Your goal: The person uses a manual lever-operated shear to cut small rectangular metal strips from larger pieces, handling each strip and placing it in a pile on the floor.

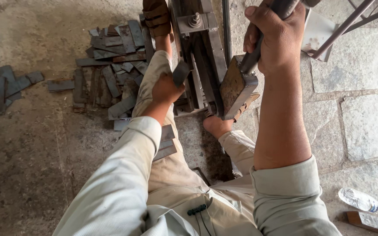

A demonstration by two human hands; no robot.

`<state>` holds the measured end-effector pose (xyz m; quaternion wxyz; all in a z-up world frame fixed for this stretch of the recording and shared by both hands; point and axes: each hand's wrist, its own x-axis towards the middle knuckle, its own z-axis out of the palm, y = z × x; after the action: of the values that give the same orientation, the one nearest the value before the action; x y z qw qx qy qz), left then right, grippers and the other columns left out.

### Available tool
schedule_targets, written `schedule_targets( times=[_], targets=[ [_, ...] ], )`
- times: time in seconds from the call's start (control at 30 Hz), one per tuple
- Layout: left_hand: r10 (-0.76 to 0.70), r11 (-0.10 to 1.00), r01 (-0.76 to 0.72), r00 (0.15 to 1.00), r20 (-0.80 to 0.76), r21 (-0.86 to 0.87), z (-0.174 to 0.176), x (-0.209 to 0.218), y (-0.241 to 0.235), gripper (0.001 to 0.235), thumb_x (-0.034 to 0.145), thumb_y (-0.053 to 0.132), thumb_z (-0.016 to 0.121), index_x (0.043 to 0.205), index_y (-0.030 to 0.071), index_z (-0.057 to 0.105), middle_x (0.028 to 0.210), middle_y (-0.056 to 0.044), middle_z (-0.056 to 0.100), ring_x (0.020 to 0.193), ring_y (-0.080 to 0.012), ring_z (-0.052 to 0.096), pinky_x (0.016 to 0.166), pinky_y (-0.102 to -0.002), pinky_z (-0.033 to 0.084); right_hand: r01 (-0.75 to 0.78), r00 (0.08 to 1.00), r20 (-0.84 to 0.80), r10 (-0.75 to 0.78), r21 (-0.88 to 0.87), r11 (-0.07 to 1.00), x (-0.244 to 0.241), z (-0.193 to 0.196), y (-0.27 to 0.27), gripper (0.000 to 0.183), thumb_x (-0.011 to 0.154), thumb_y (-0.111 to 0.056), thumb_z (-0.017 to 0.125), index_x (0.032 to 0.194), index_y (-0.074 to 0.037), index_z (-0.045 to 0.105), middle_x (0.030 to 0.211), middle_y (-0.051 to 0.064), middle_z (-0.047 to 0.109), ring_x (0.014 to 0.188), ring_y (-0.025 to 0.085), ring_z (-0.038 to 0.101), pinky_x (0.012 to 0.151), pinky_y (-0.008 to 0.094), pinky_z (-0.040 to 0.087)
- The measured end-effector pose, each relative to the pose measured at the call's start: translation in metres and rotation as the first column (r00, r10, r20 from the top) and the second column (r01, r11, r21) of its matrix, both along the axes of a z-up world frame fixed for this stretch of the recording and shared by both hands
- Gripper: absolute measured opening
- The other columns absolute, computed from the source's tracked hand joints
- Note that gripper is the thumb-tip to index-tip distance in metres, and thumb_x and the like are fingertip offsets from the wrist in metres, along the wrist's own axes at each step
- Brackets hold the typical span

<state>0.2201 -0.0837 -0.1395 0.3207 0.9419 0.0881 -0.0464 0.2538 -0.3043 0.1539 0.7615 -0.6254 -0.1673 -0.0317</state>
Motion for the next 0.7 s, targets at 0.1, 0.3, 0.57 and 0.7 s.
schedule_targets(
  times=[0.1,0.3,0.57,0.7],
  targets=[
    [-0.006,0.999,0.003,0.995,0.104,0.032,-0.027,0.015,-0.003,0.059,0.084,0.047,0.077,0.119,0.001,0.066,0.120,-0.020,0.063,0.103,-0.0383,0.068,0.085,-0.049,0.057,0.023,1.000,0.007,-0.023,-0.029,0.999,0.002,0.000,0.002,0.015,0.103,-0.001,0.073,0.093,-0.003,0.063,0.070,0.008,0.060,0.048,0.018,0.059,0.045,0.031,0.050],
    [0.046,0.999,-0.048,0.982,0.185,0.009,-0.040,0.038,-0.008,0.056,0.080,0.045,0.079,0.115,0.003,0.066,0.117,-0.018,0.063,0.101,-0.0382,0.068,0.081,-0.050,0.057,-0.002,1.000,0.015,0.003,-0.076,0.997,0.017,-0.004,0.003,0.012,0.107,-0.001,0.070,0.096,-0.001,0.066,0.067,0.010,0.059,0.049,0.019,0.060,0.047,0.031,0.051],
    [0.074,0.996,-0.059,0.972,0.223,-0.072,-0.045,0.041,-0.008,0.047,0.082,0.041,0.079,0.112,0.007,0.067,0.113,-0.014,0.065,0.100,-0.0362,0.069,0.081,-0.049,0.058,0.013,0.997,-0.074,-0.019,-0.082,0.997,0.026,-0.020,-0.008,0.015,0.106,-0.001,0.064,0.092,0.001,0.063,0.071,0.013,0.059,0.052,0.022,0.058,0.052,0.033,0.049],
    [0.064,0.998,-0.057,0.967,0.246,-0.037,-0.044,0.041,-0.010,0.050,0.081,0.041,0.081,0.113,0.005,0.067,0.111,-0.015,0.065,0.100,-0.0363,0.069,0.081,-0.049,0.058,0.010,0.999,-0.048,-0.015,-0.100,0.995,0.025,-0.022,-0.010,0.014,0.109,-0.004,0.062,0.095,0.000,0.063,0.070,0.012,0.059,0.052,0.021,0.057,0.052,0.032,0.049]
  ],
)
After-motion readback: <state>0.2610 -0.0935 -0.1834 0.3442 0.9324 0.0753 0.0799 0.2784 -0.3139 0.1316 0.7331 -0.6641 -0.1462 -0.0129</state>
